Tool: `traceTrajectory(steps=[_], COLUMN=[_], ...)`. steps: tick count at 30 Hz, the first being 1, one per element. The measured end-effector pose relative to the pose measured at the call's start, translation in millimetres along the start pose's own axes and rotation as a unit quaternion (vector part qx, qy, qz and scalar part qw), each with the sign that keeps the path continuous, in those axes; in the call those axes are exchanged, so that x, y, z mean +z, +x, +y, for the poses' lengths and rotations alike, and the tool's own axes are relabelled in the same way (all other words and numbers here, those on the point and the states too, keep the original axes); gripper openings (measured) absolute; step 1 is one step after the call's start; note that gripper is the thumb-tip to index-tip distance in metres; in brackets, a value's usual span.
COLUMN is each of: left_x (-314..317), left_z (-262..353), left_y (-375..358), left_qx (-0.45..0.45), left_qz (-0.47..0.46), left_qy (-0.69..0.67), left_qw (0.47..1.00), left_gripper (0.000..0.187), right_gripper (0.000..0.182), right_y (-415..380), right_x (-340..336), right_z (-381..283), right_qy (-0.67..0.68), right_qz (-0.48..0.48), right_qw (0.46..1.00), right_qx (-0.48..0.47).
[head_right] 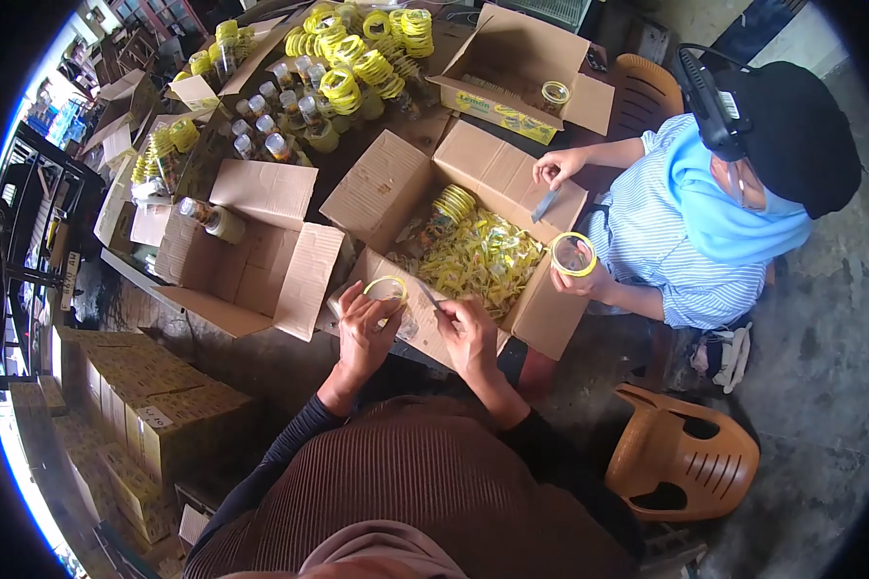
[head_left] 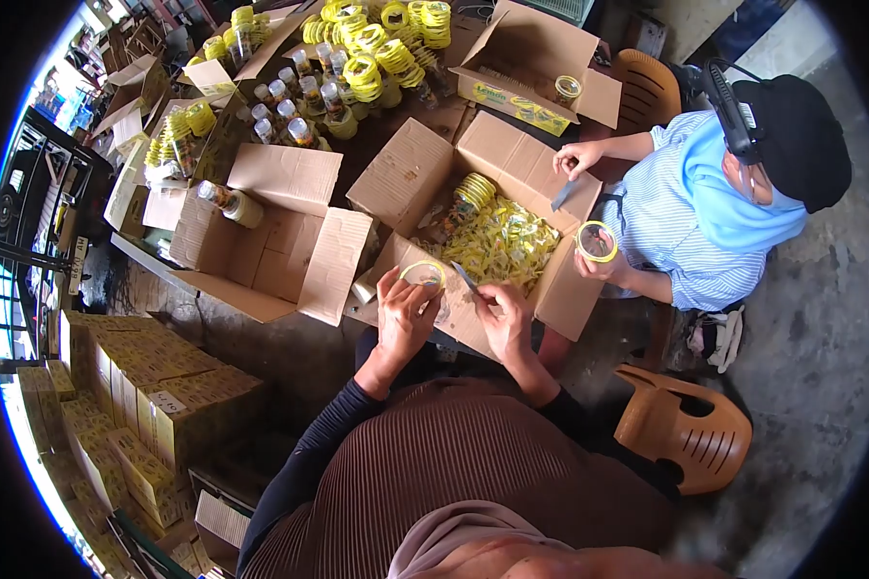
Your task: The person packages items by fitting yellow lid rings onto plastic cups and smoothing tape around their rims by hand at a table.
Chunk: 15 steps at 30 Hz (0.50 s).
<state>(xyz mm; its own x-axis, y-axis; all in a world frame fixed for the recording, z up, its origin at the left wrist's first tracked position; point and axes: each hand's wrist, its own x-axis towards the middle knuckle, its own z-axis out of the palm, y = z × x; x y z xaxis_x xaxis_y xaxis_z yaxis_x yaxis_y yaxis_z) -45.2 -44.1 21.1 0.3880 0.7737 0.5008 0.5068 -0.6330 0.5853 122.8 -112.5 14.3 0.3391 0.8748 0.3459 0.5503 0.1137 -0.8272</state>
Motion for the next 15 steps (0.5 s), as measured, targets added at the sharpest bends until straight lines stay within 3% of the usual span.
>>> traceTrajectory(steps=[6,15], left_x=[3.5,6.3], left_z=[9.5,19.5], left_y=[5.3,13.4], left_qx=[0.008,0.018], left_qz=[0.008,0.016], left_qy=[-0.014,-0.021], left_qw=[1.000,1.000], left_gripper=[0.009,0.008], right_gripper=[0.022,0.019], right_y=[-6.6,-2.5], right_x=[4.9,7.1], right_z=[-7.3,-18.8], right_qy=[-0.058,-0.118], right_qz=[0.025,0.046], right_qw=[0.992,0.983], right_qx=[-0.110,-0.129])
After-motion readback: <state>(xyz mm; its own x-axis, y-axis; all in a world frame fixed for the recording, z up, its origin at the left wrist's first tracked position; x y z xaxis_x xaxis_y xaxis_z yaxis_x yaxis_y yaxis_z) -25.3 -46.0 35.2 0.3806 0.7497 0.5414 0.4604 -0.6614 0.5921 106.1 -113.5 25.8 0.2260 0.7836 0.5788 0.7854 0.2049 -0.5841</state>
